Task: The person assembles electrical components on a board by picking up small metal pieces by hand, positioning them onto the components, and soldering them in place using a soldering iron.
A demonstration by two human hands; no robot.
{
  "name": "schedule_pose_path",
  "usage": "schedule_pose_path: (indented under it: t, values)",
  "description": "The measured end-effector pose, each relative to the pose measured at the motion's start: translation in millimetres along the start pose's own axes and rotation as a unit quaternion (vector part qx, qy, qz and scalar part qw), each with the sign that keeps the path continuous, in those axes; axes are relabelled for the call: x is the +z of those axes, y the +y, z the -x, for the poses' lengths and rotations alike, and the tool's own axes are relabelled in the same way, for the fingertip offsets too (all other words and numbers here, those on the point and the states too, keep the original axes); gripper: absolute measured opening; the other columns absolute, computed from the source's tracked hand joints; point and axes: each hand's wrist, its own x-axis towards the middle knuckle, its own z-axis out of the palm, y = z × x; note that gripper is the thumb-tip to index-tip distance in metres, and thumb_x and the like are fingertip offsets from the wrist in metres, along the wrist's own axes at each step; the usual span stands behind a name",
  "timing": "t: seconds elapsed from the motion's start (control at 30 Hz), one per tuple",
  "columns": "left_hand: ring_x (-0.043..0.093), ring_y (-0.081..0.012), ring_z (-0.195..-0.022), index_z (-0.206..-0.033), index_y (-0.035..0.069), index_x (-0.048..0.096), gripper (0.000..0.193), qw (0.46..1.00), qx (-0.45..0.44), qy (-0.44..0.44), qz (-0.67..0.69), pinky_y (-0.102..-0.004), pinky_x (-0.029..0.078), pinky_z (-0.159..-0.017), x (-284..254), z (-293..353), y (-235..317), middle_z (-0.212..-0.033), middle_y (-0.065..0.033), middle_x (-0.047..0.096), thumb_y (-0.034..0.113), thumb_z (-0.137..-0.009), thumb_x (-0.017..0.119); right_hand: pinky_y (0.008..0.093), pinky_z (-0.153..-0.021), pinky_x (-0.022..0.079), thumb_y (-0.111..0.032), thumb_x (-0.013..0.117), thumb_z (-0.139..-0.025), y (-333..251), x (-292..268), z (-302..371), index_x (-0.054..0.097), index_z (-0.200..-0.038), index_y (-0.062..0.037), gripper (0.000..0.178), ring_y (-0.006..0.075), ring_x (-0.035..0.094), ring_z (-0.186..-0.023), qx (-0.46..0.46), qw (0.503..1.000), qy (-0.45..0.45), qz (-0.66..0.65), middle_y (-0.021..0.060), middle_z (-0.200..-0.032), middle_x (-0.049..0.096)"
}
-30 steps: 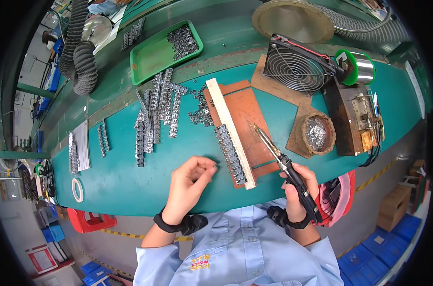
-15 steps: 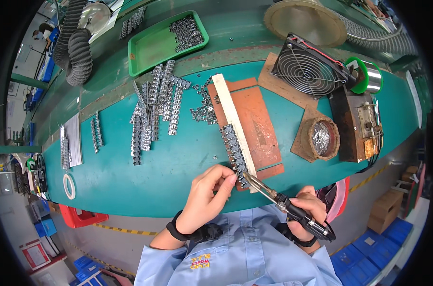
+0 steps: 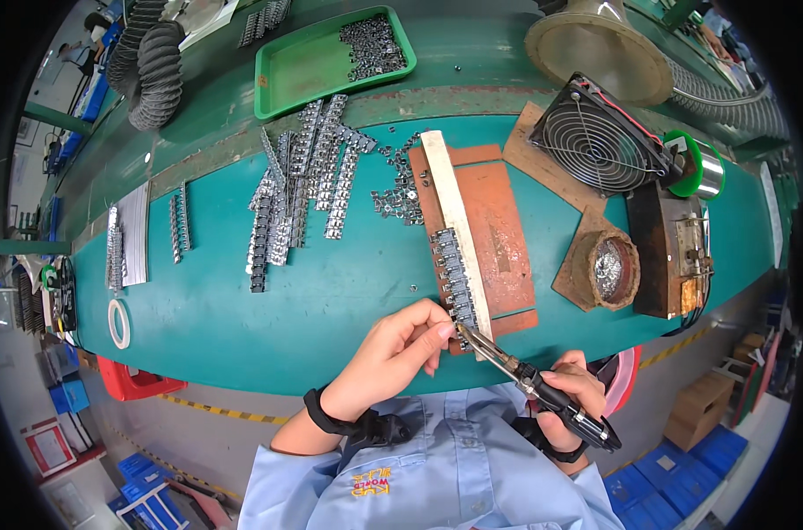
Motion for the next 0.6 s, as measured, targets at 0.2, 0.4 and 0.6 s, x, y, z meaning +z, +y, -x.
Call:
schedule_pose_path:
  t: [0.2, 0.4, 0.6]
  values:
    - [0.046, -0.0045, -0.06, -0.087, 0.002, 0.049, 0.015, 0.999, -0.019, -0.029, 0.039, -0.0206, 0.042, -0.054, -3.9, -2.2, 2.9, -0.079, -0.0028, 0.056, 0.015, -0.092, 0.045, 0.0319, -0.066, 0.039, -0.033, 0.068, -0.069, 1.8, 1.8, 1.3, 0.061, -0.089, -0.0005, 0.039, 0.0182, 0.056, -0.055, -0.011, 1.0, 0.019, 0.003, 0.0068, -0.064, 0.061]
    - [0.046, -0.0044, -0.06, -0.087, 0.002, 0.049, 0.015, 0.998, -0.019, -0.038, 0.049, -0.0206, 0.042, -0.054, -5.2, -3.4, 1.9, -0.08, -0.0036, 0.057, 0.015, -0.092, 0.044, 0.0314, -0.063, 0.039, -0.036, 0.067, -0.069, 1.5, 3.9, 1.1, 0.061, -0.087, -0.0007, 0.04, 0.0174, 0.054, -0.052, -0.014, 0.999, 0.043, 0.003, 0.0054, -0.061, 0.06]
    - [0.046, -0.0063, -0.061, -0.084, 0.002, 0.05, 0.017, 0.997, -0.036, -0.033, 0.06, -0.021, 0.041, -0.056, -3.8, -3.9, 8.6, -0.068, 0.0002, 0.049, 0.016, -0.092, 0.045, 0.0312, -0.063, 0.039, -0.036, 0.068, -0.069, 0.3, 1.9, -0.5, 0.061, -0.086, -0.0011, 0.039, 0.0167, 0.053, -0.051, -0.022, 0.999, 0.026, 0.026, 0.005, -0.06, 0.059]
